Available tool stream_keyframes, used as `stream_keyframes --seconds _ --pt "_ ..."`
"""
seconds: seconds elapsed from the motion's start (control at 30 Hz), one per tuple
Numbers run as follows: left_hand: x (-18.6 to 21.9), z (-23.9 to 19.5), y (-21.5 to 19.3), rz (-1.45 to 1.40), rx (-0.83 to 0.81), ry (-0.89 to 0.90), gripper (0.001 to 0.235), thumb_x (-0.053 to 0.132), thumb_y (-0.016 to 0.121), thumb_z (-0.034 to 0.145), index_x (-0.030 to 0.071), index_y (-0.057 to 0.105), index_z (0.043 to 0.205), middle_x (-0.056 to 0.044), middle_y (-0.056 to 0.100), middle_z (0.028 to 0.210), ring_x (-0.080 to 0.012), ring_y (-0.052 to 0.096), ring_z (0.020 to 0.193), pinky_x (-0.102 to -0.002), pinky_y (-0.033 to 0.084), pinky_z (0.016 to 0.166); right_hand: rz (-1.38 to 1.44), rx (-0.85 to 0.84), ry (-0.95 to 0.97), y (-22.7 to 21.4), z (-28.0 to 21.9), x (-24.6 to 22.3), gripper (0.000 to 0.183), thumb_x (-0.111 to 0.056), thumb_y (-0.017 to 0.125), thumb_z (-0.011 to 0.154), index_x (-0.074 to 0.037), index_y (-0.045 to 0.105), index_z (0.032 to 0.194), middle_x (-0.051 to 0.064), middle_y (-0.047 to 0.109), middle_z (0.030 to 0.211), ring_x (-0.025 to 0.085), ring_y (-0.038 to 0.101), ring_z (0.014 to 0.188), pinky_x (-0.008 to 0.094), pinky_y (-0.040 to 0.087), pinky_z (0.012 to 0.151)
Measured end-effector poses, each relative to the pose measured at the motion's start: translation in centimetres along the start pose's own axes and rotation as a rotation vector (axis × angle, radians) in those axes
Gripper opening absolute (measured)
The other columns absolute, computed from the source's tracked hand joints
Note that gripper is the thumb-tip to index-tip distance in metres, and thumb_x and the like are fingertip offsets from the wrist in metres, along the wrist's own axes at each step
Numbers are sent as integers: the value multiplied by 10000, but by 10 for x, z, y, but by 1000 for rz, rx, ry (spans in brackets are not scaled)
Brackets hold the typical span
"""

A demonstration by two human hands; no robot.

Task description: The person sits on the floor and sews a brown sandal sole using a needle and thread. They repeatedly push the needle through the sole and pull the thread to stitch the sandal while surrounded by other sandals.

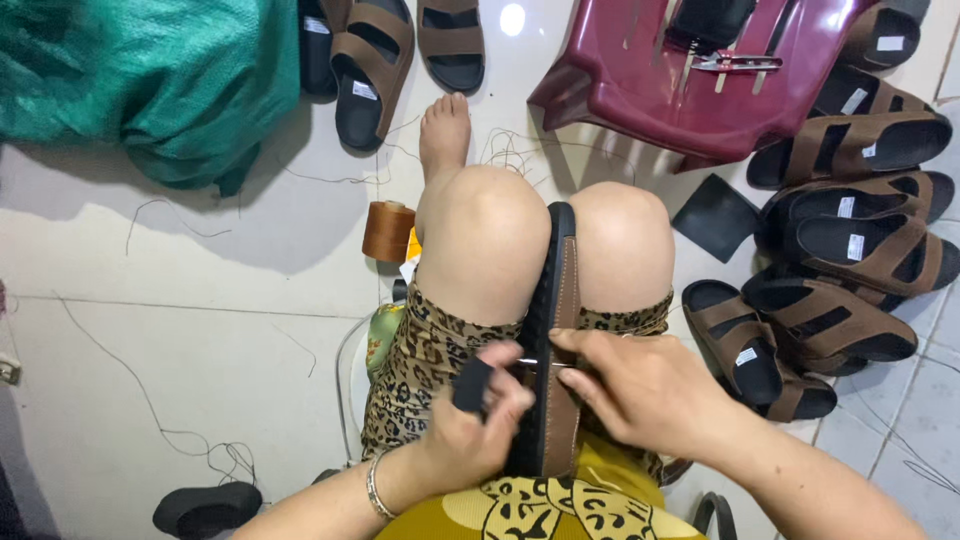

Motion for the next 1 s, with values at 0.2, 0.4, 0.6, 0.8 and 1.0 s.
stream_keyframes --seconds 0.2,0.4,0.6,0.8,1.0 --pt "34 25 0 204 -137 -152 510 138 642 974 60 443 1438 10 599 782 -136 594 581 -293 544 564 -38 203 -158 -4 -16 -4 416 -189 665 970 -53 578 1353 110 749 959 252 723 711 384 573 590" --pt "44 32 -34 217 65 -123 447 93 674 950 49 505 1361 2 654 810 -92 637 631 -222 570 617 147 -233 611 -66 -85 70 612 -382 635 866 -416 584 1475 -176 780 1367 -1 856 968 251 585 834" --pt "51 39 -14 494 -293 -346 1001 604 779 715 149 379 1512 -63 544 1487 -266 709 908 -414 556 901 1114 121 142 0 -36 30 217 -217 701 941 -30 777 861 88 665 894 151 610 783 272 539 654" --pt "41 31 -7 765 -363 -279 1009 645 666 837 75 273 1571 -118 362 1659 -567 597 1107 -616 478 890 801 -36 -148 -54 -46 -10 336 -284 554 1028 -72 708 818 20 718 768 135 686 683 279 596 629" --pt "41 29 2 598 -490 -312 1158 769 376 831 12 -30 1607 -212 -3 1731 -425 281 1518 -541 338 1139 537 280 135 -6 -54 19 90 -168 737 881 -96 789 895 26 755 895 130 714 843 274 594 797"
Point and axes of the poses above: each hand's wrist, its own z-axis towards the middle knuckle, its own y-axis out of the palm, x = y × z, the point moved 3 cm from there along z, towards the middle knuckle
